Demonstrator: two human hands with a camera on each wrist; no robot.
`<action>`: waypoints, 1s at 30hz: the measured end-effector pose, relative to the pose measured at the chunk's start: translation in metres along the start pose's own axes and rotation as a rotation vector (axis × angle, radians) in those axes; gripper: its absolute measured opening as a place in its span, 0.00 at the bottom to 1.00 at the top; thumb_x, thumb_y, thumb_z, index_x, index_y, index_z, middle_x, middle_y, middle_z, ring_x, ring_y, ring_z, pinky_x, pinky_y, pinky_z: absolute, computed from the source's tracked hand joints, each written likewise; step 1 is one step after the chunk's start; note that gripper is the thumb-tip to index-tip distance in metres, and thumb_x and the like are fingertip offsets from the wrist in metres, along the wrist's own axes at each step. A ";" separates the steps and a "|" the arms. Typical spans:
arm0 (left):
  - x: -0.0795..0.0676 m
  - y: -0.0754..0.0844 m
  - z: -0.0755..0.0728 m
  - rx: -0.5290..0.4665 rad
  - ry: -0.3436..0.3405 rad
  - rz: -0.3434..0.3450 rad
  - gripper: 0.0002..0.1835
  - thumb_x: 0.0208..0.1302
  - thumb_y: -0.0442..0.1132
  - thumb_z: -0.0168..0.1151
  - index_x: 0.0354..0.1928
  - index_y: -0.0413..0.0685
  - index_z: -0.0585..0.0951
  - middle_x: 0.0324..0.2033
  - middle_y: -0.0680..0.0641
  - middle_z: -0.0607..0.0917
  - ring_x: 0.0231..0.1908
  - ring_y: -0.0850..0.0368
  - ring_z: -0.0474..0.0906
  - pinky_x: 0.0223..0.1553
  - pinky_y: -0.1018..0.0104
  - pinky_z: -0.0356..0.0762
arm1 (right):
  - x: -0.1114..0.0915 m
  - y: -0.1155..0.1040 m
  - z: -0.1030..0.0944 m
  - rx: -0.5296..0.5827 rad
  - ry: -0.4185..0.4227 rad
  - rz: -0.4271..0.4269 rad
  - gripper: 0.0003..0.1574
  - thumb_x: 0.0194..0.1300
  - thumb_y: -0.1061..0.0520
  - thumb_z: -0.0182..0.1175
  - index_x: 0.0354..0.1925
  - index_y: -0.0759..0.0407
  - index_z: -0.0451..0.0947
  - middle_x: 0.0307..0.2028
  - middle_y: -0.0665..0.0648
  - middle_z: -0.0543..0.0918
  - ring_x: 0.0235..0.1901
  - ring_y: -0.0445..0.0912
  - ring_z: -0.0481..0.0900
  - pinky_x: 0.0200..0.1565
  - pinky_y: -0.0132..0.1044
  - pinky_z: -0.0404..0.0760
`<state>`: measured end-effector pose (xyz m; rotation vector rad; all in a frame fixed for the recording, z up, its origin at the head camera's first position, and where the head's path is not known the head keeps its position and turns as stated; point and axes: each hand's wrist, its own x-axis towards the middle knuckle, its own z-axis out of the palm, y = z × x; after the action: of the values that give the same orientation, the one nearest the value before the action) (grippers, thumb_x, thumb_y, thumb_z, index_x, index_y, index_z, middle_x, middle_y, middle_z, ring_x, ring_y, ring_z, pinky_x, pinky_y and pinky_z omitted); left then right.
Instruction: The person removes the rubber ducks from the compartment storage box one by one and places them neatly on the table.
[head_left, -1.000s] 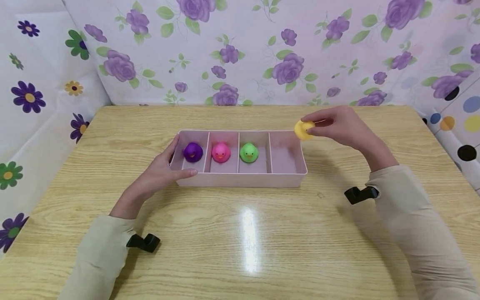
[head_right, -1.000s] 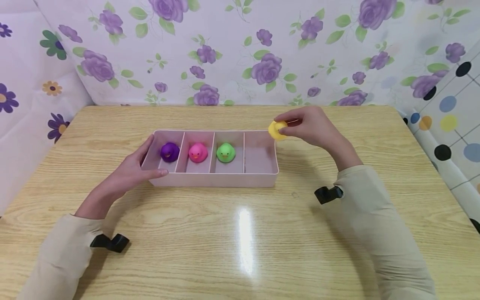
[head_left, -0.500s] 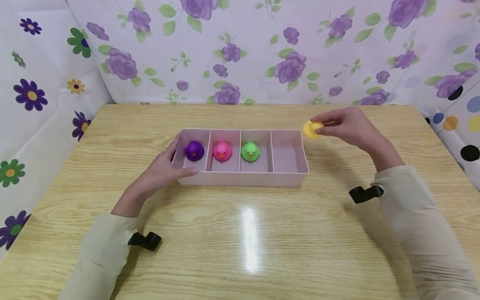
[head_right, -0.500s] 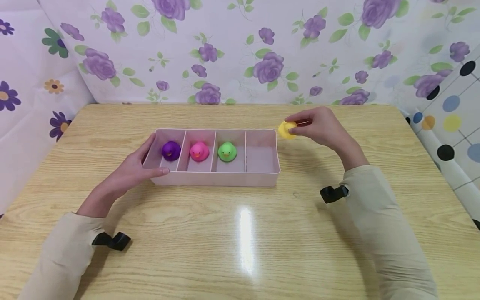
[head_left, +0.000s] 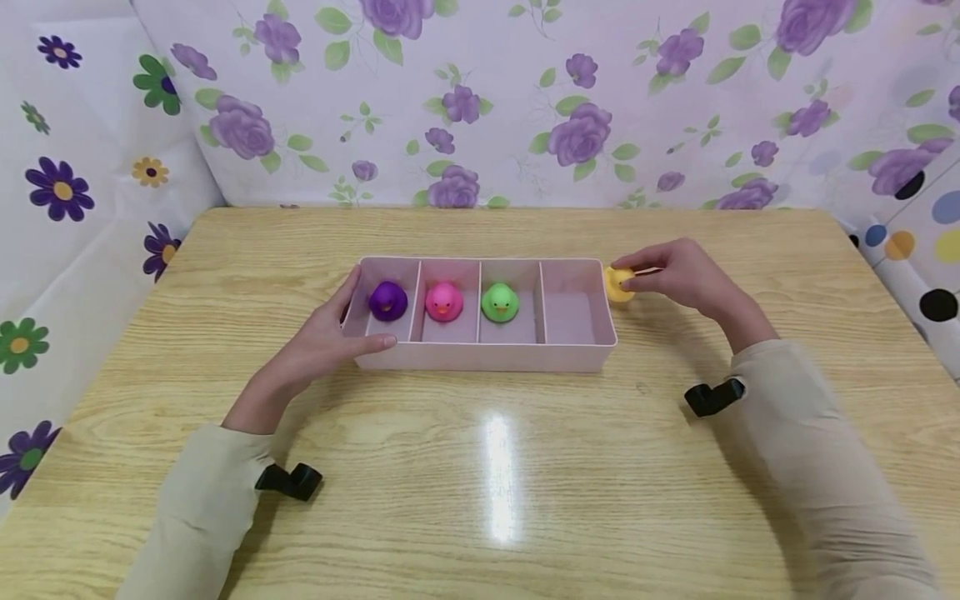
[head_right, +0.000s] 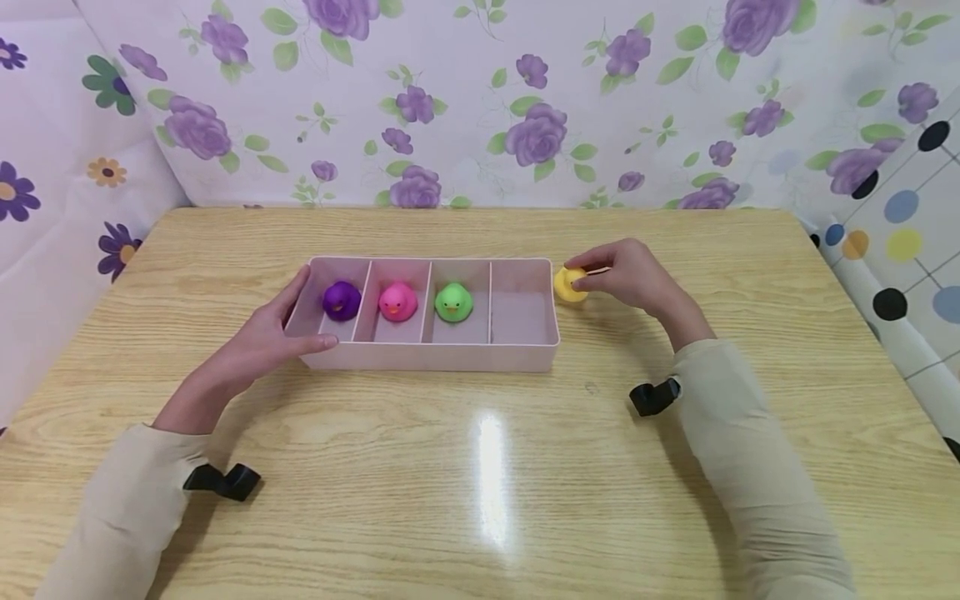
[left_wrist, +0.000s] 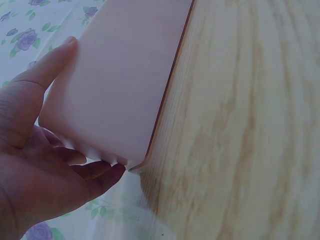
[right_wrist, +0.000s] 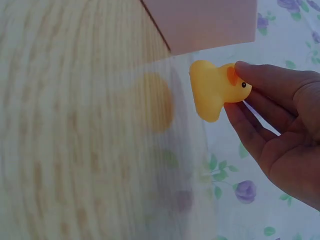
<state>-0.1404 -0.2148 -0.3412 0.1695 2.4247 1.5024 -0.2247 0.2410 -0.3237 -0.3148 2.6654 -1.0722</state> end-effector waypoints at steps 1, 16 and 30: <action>0.000 0.000 0.000 0.001 -0.001 0.000 0.62 0.60 0.43 0.73 0.79 0.57 0.32 0.79 0.45 0.38 0.77 0.48 0.34 0.75 0.46 0.38 | 0.001 0.001 0.001 -0.001 -0.001 0.001 0.23 0.66 0.56 0.67 0.58 0.60 0.82 0.56 0.62 0.83 0.56 0.52 0.78 0.48 0.33 0.76; 0.000 0.002 -0.001 0.014 0.006 -0.007 0.63 0.59 0.43 0.73 0.79 0.57 0.33 0.79 0.45 0.39 0.77 0.47 0.35 0.75 0.46 0.38 | 0.007 0.008 0.007 -0.007 -0.035 0.005 0.23 0.67 0.59 0.65 0.60 0.63 0.80 0.57 0.65 0.81 0.61 0.57 0.74 0.56 0.49 0.76; -0.001 0.000 0.001 -0.001 0.000 -0.004 0.62 0.60 0.43 0.72 0.79 0.57 0.32 0.79 0.45 0.39 0.77 0.48 0.35 0.74 0.45 0.39 | -0.005 -0.012 -0.004 0.034 0.037 -0.044 0.27 0.70 0.51 0.64 0.62 0.62 0.78 0.62 0.64 0.77 0.56 0.60 0.80 0.58 0.55 0.76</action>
<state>-0.1395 -0.2145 -0.3415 0.1644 2.4231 1.5014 -0.2196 0.2368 -0.3121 -0.3523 2.6816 -1.1457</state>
